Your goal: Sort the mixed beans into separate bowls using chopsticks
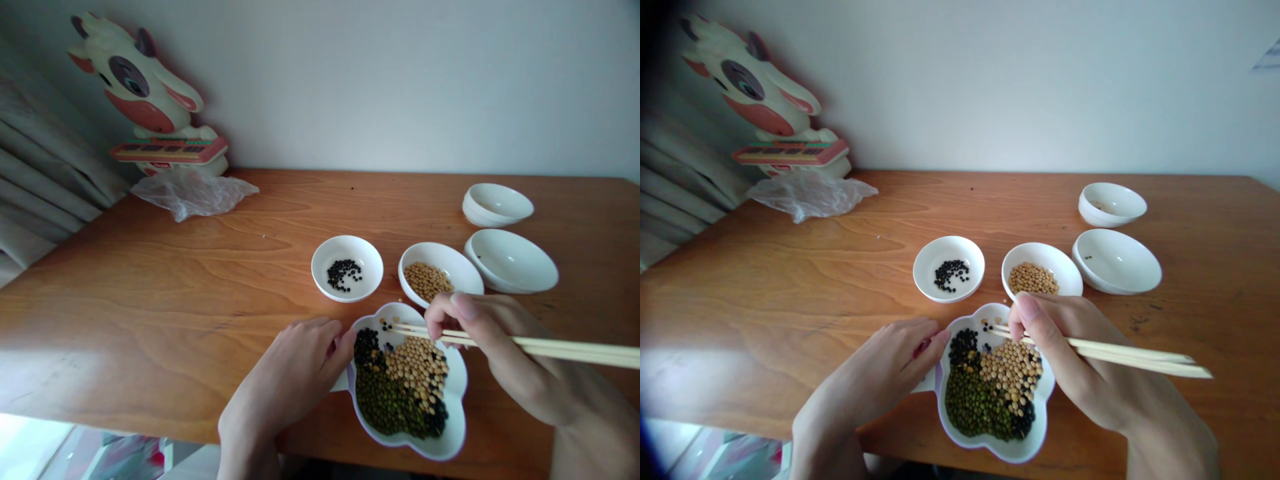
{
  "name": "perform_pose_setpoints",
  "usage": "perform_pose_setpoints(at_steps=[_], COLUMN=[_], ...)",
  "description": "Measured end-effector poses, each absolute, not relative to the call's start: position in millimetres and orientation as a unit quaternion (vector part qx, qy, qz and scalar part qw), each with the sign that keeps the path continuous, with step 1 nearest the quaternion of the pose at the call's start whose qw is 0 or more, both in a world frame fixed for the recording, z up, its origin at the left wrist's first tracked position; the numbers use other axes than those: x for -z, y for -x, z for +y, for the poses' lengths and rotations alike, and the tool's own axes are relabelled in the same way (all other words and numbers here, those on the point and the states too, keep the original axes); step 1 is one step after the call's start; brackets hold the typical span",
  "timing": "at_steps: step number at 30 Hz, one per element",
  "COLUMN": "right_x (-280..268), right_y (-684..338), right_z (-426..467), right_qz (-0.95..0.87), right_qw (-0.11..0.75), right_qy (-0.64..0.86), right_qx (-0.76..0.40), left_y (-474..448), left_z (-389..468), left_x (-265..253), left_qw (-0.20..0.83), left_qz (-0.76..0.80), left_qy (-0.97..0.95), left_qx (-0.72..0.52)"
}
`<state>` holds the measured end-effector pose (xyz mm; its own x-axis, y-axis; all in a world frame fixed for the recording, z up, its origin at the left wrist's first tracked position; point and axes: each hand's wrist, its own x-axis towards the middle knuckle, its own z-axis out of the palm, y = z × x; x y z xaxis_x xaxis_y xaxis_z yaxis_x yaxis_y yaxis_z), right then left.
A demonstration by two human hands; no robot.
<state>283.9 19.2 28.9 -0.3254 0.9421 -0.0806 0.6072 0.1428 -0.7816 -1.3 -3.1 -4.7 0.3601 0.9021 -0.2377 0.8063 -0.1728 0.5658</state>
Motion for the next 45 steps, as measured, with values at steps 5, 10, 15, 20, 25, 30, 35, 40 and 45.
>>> perform_pose_setpoints(at_steps=[5,10,15,20,25,30,35,40,45], right_x=[-35.2,-31.0,-30.6,-30.4,-30.6,-31.3,-26.7,-27.8,-38.8], right_y=[-275.5,-283.9,-284.1,-256.9,-242.4,-239.0,-233.1,-235.5,-257.2], right_z=[23.8,25.9,27.3,34.3,39.3,38.8,41.4,43.4,36.7], right_qz=[-0.732,-0.731,-0.714,-0.674,-0.681,-0.706,-0.711,-0.692,-0.682], right_qw=[0.233,0.272,0.346,0.449,0.447,0.410,0.400,0.413,0.430], right_qy=[0.513,0.501,0.487,0.472,0.468,0.480,0.492,0.504,0.470], right_qx=[-0.385,-0.375,-0.366,-0.349,-0.342,-0.320,-0.303,-0.310,-0.360], left_y=[1.6,1.4,0.3,-0.3,0.5,1.1,1.6,1.9,-0.6], left_z=[-2.7,-2.2,-3.3,-3.9,-4.1,-3.9,-4.9,-5.3,-2.5], left_x=[5.5,5.8,5.2,4.8,5.3,6.3,7.8,9.5,8.8], left_qw=[0.321,0.322,0.326,0.322,0.324,0.325,0.329,0.326,0.318], left_qz=[0.559,0.561,0.568,0.572,0.577,0.579,0.570,0.563,0.565], left_qy=[-0.760,-0.759,-0.752,-0.751,-0.746,-0.745,-0.750,-0.756,-0.759], left_qx=[-0.082,-0.077,-0.079,-0.077,-0.068,-0.061,-0.060,-0.072,-0.064])
